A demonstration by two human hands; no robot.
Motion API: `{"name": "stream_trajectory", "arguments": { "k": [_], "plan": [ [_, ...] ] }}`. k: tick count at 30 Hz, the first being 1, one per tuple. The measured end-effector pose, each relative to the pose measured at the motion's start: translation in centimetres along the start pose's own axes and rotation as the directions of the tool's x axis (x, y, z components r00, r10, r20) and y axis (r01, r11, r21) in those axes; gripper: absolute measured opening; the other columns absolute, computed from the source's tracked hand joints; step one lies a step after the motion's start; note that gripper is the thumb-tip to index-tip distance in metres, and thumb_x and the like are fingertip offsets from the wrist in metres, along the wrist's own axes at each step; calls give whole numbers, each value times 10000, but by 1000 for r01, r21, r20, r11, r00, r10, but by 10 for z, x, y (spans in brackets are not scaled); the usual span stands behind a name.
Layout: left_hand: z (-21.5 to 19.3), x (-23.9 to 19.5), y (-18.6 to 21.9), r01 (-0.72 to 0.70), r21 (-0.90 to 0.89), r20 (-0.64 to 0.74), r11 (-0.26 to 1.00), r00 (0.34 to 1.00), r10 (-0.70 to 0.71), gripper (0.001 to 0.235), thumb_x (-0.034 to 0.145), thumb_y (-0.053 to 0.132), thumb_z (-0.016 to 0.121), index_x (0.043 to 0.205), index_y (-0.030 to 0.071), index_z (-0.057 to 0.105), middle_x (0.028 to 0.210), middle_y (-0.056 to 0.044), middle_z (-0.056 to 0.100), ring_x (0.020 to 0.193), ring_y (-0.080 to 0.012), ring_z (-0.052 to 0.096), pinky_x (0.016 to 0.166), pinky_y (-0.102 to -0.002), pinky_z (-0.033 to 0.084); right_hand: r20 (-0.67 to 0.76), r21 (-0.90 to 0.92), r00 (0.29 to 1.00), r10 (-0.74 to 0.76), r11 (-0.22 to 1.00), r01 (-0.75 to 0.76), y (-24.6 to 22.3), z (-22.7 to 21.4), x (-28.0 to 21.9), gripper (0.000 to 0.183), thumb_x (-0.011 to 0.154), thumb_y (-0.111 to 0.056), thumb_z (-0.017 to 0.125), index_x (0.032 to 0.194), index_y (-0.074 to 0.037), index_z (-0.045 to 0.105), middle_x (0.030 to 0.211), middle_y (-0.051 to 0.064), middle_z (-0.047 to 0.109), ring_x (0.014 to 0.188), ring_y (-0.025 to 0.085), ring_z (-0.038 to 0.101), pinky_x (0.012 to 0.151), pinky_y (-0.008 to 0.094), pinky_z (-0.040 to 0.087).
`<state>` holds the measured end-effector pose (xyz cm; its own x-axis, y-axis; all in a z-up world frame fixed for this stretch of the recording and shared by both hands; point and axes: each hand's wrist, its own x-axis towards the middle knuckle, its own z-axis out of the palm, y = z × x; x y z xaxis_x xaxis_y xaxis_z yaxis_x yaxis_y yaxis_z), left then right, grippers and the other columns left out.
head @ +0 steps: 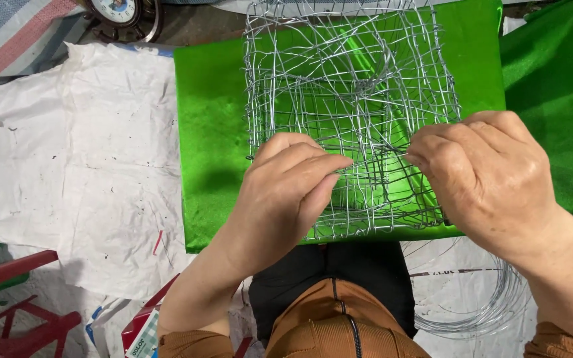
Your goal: Bending and twisting metal wire to construct or repair a wire mesh frame
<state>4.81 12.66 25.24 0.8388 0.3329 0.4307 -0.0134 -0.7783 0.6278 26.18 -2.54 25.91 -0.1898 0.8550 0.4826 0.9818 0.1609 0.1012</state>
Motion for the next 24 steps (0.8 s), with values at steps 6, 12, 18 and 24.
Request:
{"name": "stream_trajectory", "arguments": {
  "k": [6, 12, 18, 24],
  "plan": [
    [-13, 9, -9, 26, -56, 156, 998, 988, -17, 187, 1015, 50, 591, 1150, 0, 709, 996, -108, 753, 965, -312, 611, 859, -406, 501, 45, 135, 998, 33, 990, -39, 7, 0, 1, 247, 1072, 146, 693, 962, -37, 567, 933, 46, 728, 736, 220, 615, 792, 400, 477],
    [-12, 13, -3, 140, -15, 245, 990, 961, -132, 92, 952, 38, 633, 1034, 73, 655, 971, -45, 713, 1001, -279, 544, 812, -392, 464, 131, 212, 989, 62, 973, -89, 11, 2, -5, 220, 1062, 102, 659, 969, -53, 534, 1032, 50, 705, 785, 248, 566, 708, 400, 402],
    [-10, 14, 1, 154, 10, 240, 988, 959, -152, 200, 920, 34, 642, 1114, 79, 649, 961, -47, 716, 1000, -282, 541, 813, -402, 450, 104, 273, 993, 58, 958, -85, 10, -3, -3, 176, 1078, 48, 684, 984, -31, 558, 1056, 77, 721, 915, 273, 652, 748, 408, 436],
    [-43, 21, -6, 175, -105, 147, 979, 976, -158, 286, 986, 45, 592, 1268, 34, 641, 1117, -88, 736, 1035, -190, 698, 890, -336, 598, 84, 326, 983, 166, 927, -184, 14, -1, -29, 71, 1071, -44, 706, 1055, -13, 645, 1172, 139, 755, 1133, 289, 724, 931, 438, 525]
  ]
}}
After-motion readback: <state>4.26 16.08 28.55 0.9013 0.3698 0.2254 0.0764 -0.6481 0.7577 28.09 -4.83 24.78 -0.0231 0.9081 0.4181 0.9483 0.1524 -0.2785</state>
